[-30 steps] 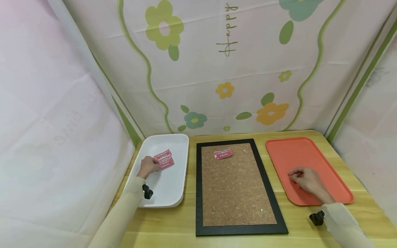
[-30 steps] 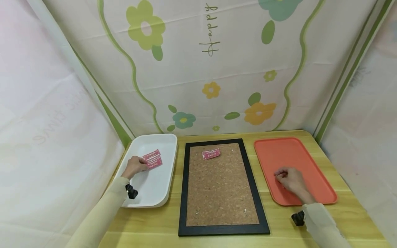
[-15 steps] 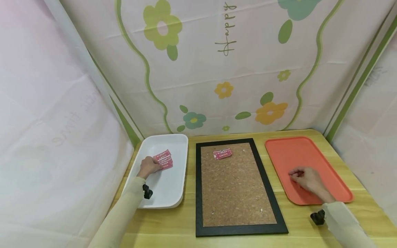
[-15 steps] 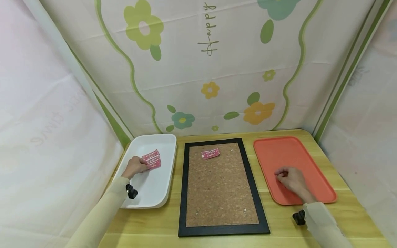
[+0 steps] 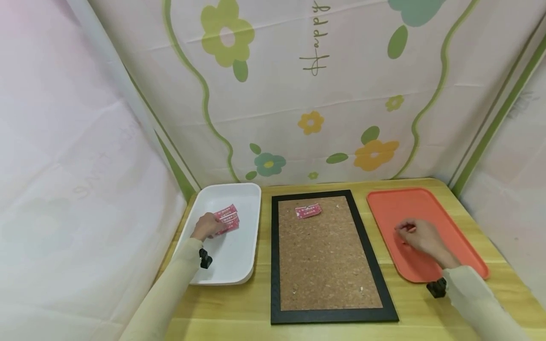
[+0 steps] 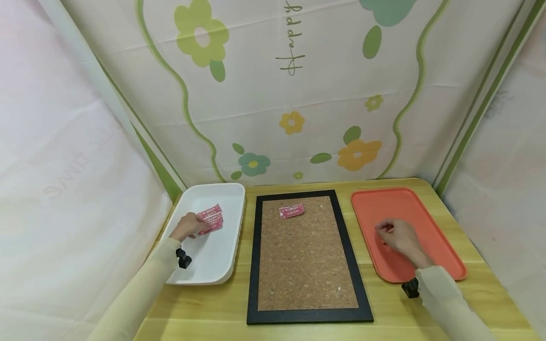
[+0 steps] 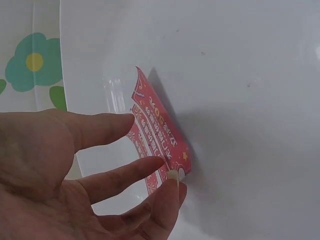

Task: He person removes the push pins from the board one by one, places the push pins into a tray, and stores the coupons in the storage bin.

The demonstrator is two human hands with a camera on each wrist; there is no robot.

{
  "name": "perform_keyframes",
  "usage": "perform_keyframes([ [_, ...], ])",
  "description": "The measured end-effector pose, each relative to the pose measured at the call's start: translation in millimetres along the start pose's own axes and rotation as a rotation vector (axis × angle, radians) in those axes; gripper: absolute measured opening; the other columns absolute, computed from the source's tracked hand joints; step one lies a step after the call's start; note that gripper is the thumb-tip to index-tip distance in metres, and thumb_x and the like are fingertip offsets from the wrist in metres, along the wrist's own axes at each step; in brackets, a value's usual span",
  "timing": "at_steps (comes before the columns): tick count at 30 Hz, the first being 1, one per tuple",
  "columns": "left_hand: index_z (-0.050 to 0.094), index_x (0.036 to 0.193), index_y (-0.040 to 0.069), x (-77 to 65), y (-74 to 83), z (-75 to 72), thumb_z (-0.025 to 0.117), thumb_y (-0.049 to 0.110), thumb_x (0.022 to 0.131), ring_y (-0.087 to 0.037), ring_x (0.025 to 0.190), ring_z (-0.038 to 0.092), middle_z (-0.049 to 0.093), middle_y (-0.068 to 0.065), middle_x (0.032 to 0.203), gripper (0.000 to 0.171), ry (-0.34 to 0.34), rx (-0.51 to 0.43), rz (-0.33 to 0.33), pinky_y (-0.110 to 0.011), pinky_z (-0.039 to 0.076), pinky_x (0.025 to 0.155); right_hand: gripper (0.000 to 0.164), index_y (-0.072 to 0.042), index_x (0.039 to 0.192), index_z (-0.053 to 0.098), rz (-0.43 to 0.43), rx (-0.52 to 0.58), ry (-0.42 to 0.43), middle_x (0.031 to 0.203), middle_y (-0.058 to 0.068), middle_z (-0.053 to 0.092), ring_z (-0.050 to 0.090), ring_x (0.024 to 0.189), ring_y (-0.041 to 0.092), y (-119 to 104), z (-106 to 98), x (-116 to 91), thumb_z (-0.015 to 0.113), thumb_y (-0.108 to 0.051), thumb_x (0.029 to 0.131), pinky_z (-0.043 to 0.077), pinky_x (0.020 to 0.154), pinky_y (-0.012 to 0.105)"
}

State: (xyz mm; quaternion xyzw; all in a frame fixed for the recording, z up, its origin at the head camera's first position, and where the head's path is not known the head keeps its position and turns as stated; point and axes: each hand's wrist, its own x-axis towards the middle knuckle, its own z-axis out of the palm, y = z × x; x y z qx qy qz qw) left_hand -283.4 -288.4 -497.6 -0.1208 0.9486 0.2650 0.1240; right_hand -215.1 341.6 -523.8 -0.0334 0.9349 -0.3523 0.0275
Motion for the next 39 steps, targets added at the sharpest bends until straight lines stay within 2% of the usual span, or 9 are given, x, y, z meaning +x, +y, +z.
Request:
perform_keyframes([
  [3,0.069,0.114,-0.009,0.6,4.7,-1.7,0.069,0.026,0.097,-0.029,0.085,0.069,0.071,-0.02,0.103,0.039,0.007,0.015,0.017,-0.038,0.061,0.074,0.026,0.002,0.115,0.072,-0.025,-0.052,0.004,0.103,0.019,0.074,0.069,0.082,0.023,-11,-4,8,0.064,-0.02,0.104,0.055,0.06,0.035],
  [6,0.069,0.12,-0.008,0.4,13.2,-2.8,0.065,0.027,0.099,-0.034,0.098,0.07,0.072,-0.025,0.117,0.041,0.04,0.008,0.048,-0.045,0.059,0.085,0.024,-0.001,0.113,0.074,-0.051,-0.096,-0.002,0.103,0.015,0.074,0.068,0.087,0.022,-23,-4,18,0.064,-0.021,0.103,0.054,0.063,0.034],
  [8,0.068,0.124,-0.007,0.3,21.1,-2.5,0.064,0.025,0.1,-0.039,0.109,0.068,0.069,-0.027,0.126,0.04,0.066,-0.023,0.076,-0.05,0.057,0.094,0.022,-0.002,0.112,0.074,-0.07,-0.102,-0.014,0.102,0.014,0.074,0.067,0.086,0.021,-31,-3,25,0.064,-0.019,0.103,0.054,0.063,0.033],
  [11,0.069,0.126,-0.005,-0.1,34.2,0.3,0.063,0.024,0.101,-0.041,0.119,0.064,0.068,-0.026,0.13,0.038,0.104,-0.085,0.136,-0.055,0.052,0.102,0.019,-0.003,0.108,0.075,-0.1,-0.099,-0.023,0.099,0.013,0.074,0.067,0.083,0.019,-43,0,35,0.065,-0.017,0.102,0.054,0.063,0.032],
  [17,0.071,0.124,-0.003,-3.6,58.2,7.0,0.067,0.019,0.099,-0.037,0.109,0.069,0.072,-0.024,0.123,0.033,0.186,-0.143,0.3,-0.05,0.056,0.096,0.016,-0.005,0.105,0.076,-0.121,-0.064,-0.014,0.097,0.013,0.075,0.066,0.079,0.016,-65,10,50,0.065,-0.016,0.101,0.053,0.06,0.03],
  [23,0.071,0.124,-0.001,-7.3,83.9,14.8,0.07,0.016,0.097,-0.034,0.101,0.073,0.072,-0.022,0.122,0.031,0.202,-0.208,0.394,-0.043,0.061,0.085,0.014,-0.003,0.103,0.077,-0.165,-0.064,0.013,0.095,0.013,0.075,0.069,0.079,0.02,-79,17,61,0.068,-0.013,0.099,0.053,0.058,0.029],
  [28,0.071,0.124,-0.002,-8.4,102.0,23.7,0.07,0.014,0.098,-0.033,0.1,0.073,0.071,-0.022,0.121,0.03,0.189,-0.221,0.448,-0.039,0.062,0.08,0.013,-0.005,0.102,0.077,-0.168,-0.08,0.012,0.097,0.012,0.075,0.069,0.084,0.023,-87,22,70,0.068,-0.014,0.099,0.053,0.064,0.031],
  [35,0.069,0.125,-0.005,-11.4,124.3,33.1,0.066,0.011,0.099,-0.036,0.102,0.073,0.069,-0.027,0.123,0.03,0.148,-0.211,0.528,-0.042,0.063,0.078,0.016,-0.004,0.107,0.075,-0.156,-0.044,-0.031,0.101,0.015,0.074,0.07,0.082,0.02,-100,28,80,0.065,-0.015,0.101,0.052,0.063,0.031],
  [39,0.067,0.129,-0.006,-11.2,137.2,40.1,0.067,0.012,0.1,-0.037,0.104,0.073,0.068,-0.027,0.127,0.033,0.11,-0.183,0.544,-0.043,0.063,0.08,0.015,-0.004,0.107,0.074,-0.158,-0.014,-0.035,0.101,0.015,0.074,0.07,0.081,0.02,-106,33,83,0.065,-0.014,0.102,0.054,0.063,0.03],
])
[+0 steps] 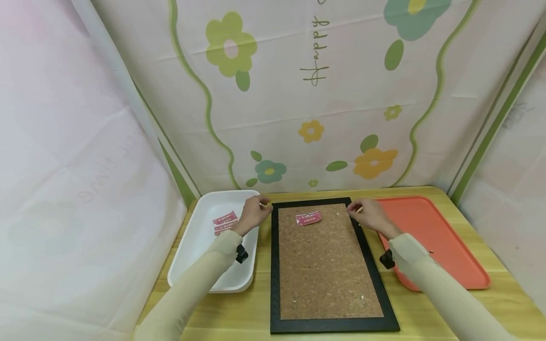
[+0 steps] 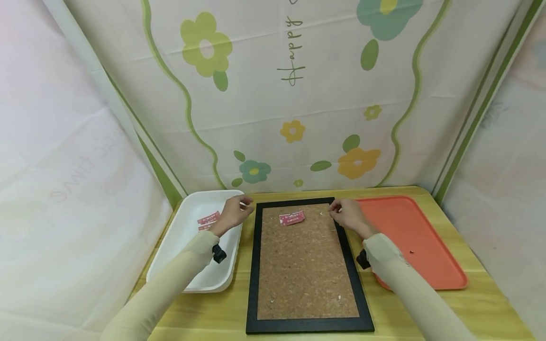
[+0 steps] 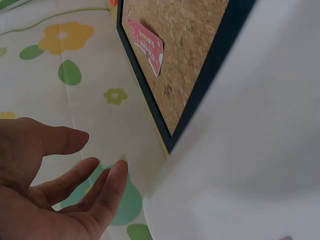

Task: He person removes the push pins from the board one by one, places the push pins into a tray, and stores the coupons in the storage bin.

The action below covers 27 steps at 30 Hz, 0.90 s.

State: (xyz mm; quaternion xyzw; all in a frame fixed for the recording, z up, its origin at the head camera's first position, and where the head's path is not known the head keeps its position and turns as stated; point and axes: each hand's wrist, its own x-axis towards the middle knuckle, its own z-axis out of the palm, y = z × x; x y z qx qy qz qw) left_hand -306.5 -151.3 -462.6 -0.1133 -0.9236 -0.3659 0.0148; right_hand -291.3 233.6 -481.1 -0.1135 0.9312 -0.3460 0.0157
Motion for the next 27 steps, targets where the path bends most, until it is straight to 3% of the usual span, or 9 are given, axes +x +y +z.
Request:
perform_keyframes([
  [7,0.067,0.13,-0.003,8.1,11.6,16.7,0.066,0.016,0.101,-0.034,0.108,0.071,0.069,-0.024,0.128,0.034,-0.054,0.023,0.001,-0.045,0.061,0.088,0.013,0.001,0.104,0.074,-0.034,0.008,0.017,0.094,0.016,0.073,0.065,0.07,0.018,-7,14,12,0.067,-0.009,0.099,0.052,0.06,0.03],
  [12,0.066,0.131,-0.004,10.1,14.6,29.1,0.062,0.014,0.102,-0.034,0.108,0.07,0.069,-0.026,0.126,0.035,-0.106,-0.003,0.007,-0.047,0.06,0.091,0.014,0.0,0.105,0.074,-0.024,-0.003,0.002,0.095,0.014,0.073,0.065,0.08,0.019,-12,25,18,0.066,-0.01,0.099,0.052,0.068,0.032],
  [20,0.065,0.133,-0.004,14.7,22.8,49.3,0.058,0.012,0.102,-0.039,0.12,0.065,0.066,-0.026,0.133,0.036,-0.171,-0.052,-0.038,-0.053,0.057,0.099,0.012,0.0,0.105,0.073,-0.053,0.055,0.02,0.099,0.017,0.073,0.07,0.086,0.026,-18,38,28,0.065,-0.007,0.099,0.059,0.076,0.042],
  [27,0.065,0.132,-0.004,16.0,30.2,63.8,0.061,0.008,0.102,-0.039,0.123,0.064,0.067,-0.025,0.132,0.033,-0.173,-0.093,-0.093,-0.052,0.057,0.1,0.02,0.002,0.114,0.072,-0.028,0.11,-0.002,0.105,0.019,0.073,0.07,0.091,0.028,-28,49,36,0.062,-0.009,0.101,0.059,0.077,0.041],
])
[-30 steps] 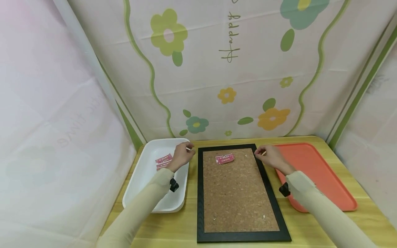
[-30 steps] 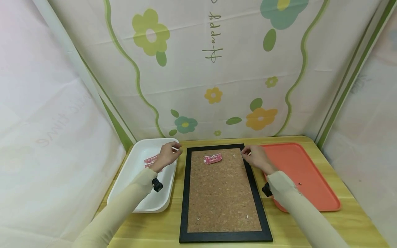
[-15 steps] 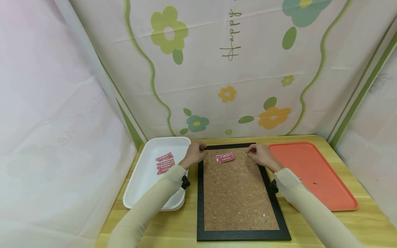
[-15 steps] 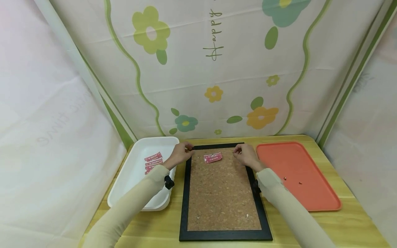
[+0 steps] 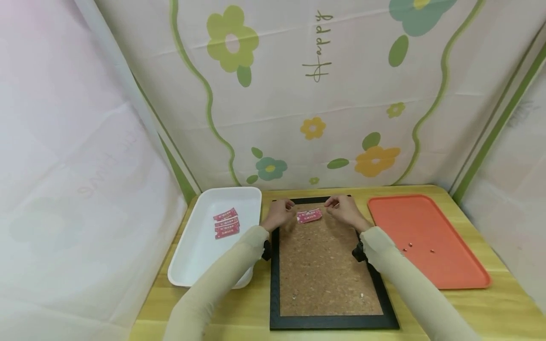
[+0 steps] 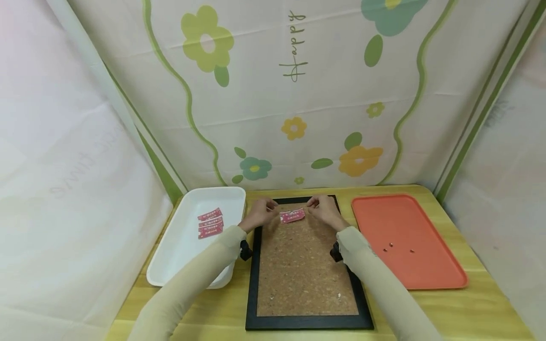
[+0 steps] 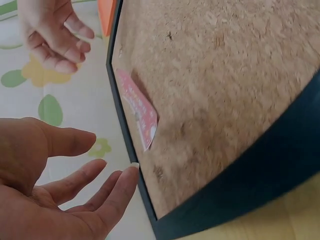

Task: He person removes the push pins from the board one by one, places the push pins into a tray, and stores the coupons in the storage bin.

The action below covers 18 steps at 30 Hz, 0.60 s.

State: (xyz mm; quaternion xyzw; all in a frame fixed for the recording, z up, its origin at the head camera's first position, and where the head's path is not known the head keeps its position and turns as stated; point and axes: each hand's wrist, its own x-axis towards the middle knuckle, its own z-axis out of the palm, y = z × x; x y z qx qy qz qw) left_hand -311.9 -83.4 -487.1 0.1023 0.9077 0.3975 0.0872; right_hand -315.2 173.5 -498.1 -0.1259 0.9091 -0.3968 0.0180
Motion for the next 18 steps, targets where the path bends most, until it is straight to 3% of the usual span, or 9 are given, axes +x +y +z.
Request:
perform_keyframes([
  [11,0.067,0.13,0.001,16.4,-7.5,17.5,0.059,-0.001,0.1,-0.035,0.122,0.066,0.071,-0.018,0.13,0.031,0.043,0.01,-0.075,-0.049,0.057,0.1,0.022,0.001,0.117,0.072,-0.002,0.028,0.013,0.112,0.02,0.073,0.072,0.098,0.032,-7,17,18,0.061,-0.012,0.103,0.06,0.086,0.047],
  [18,0.064,0.135,0.0,18.6,-2.1,22.7,0.056,-0.003,0.098,-0.036,0.125,0.065,0.07,-0.018,0.134,0.038,0.01,-0.017,-0.105,-0.049,0.057,0.1,0.023,-0.007,0.119,0.074,0.044,0.023,0.032,0.116,0.014,0.075,0.073,0.1,0.029,4,32,25,0.063,-0.021,0.103,0.057,0.091,0.05],
])
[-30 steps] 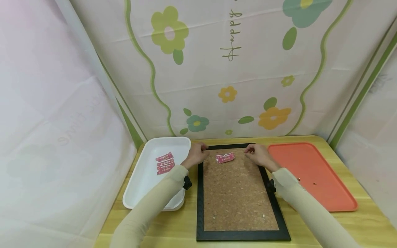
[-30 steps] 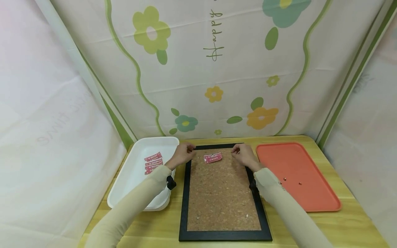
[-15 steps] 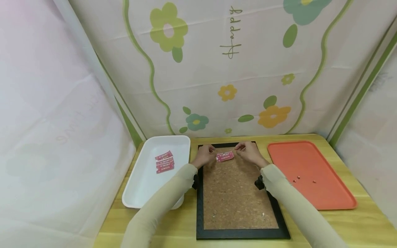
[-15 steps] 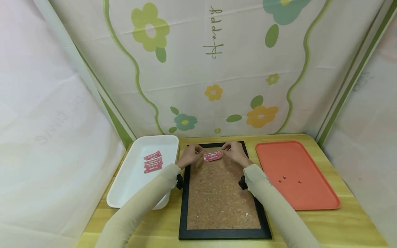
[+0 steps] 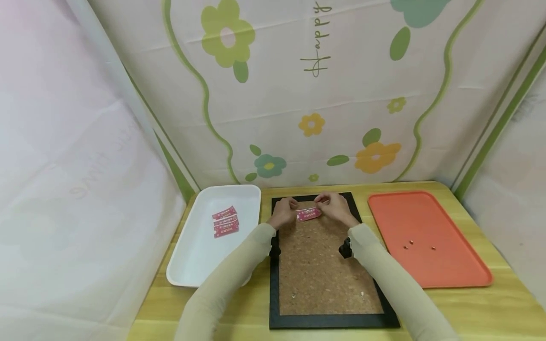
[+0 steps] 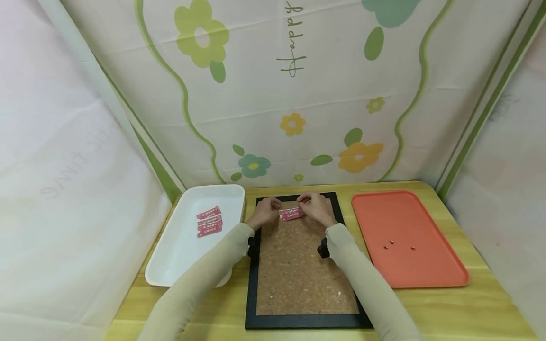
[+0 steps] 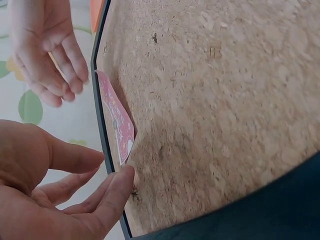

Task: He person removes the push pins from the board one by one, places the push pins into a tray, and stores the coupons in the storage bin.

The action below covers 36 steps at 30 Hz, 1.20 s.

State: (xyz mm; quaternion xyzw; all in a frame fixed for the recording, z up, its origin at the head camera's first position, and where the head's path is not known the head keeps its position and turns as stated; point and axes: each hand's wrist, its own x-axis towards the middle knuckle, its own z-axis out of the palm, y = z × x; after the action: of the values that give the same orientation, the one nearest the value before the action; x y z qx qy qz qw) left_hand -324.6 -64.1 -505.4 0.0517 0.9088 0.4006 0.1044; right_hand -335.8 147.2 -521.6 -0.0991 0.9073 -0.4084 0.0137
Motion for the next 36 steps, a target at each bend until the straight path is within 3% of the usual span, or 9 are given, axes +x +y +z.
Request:
perform_keyframes([
  [9,0.066,0.131,0.003,7.7,-2.1,8.8,0.057,-0.004,0.097,-0.032,0.119,0.068,0.072,-0.015,0.129,0.036,0.03,-0.005,-0.018,-0.044,0.059,0.095,0.024,0.001,0.121,0.07,-0.008,0.103,-0.06,0.12,0.021,0.07,0.068,0.107,0.034,5,11,3,0.057,-0.011,0.105,0.057,0.092,0.049],
  [19,0.069,0.128,0.004,13.7,-4.7,11.1,0.057,-0.004,0.096,-0.029,0.116,0.068,0.072,-0.014,0.127,0.035,0.053,-0.048,-0.037,-0.04,0.06,0.091,0.022,0.003,0.12,0.07,0.013,0.175,-0.077,0.116,0.023,0.071,0.069,0.096,0.03,14,21,7,0.057,-0.007,0.105,0.058,0.077,0.034],
  [28,0.071,0.124,0.005,22.5,-11.3,18.0,0.061,-0.002,0.096,-0.027,0.111,0.071,0.074,-0.012,0.122,0.031,0.077,-0.074,-0.058,-0.037,0.061,0.089,0.022,0.001,0.119,0.072,0.044,0.151,-0.098,0.111,0.022,0.073,0.07,0.088,0.023,18,27,12,0.058,-0.008,0.104,0.053,0.07,0.029],
  [36,0.072,0.122,0.004,25.4,-11.9,20.4,0.067,-0.007,0.087,-0.026,0.105,0.072,0.076,-0.012,0.118,0.037,0.08,-0.096,-0.045,-0.032,0.061,0.08,0.022,-0.001,0.116,0.075,0.097,0.123,-0.094,0.11,0.02,0.074,0.069,0.089,0.022,17,29,16,0.06,-0.011,0.103,0.051,0.068,0.027],
])
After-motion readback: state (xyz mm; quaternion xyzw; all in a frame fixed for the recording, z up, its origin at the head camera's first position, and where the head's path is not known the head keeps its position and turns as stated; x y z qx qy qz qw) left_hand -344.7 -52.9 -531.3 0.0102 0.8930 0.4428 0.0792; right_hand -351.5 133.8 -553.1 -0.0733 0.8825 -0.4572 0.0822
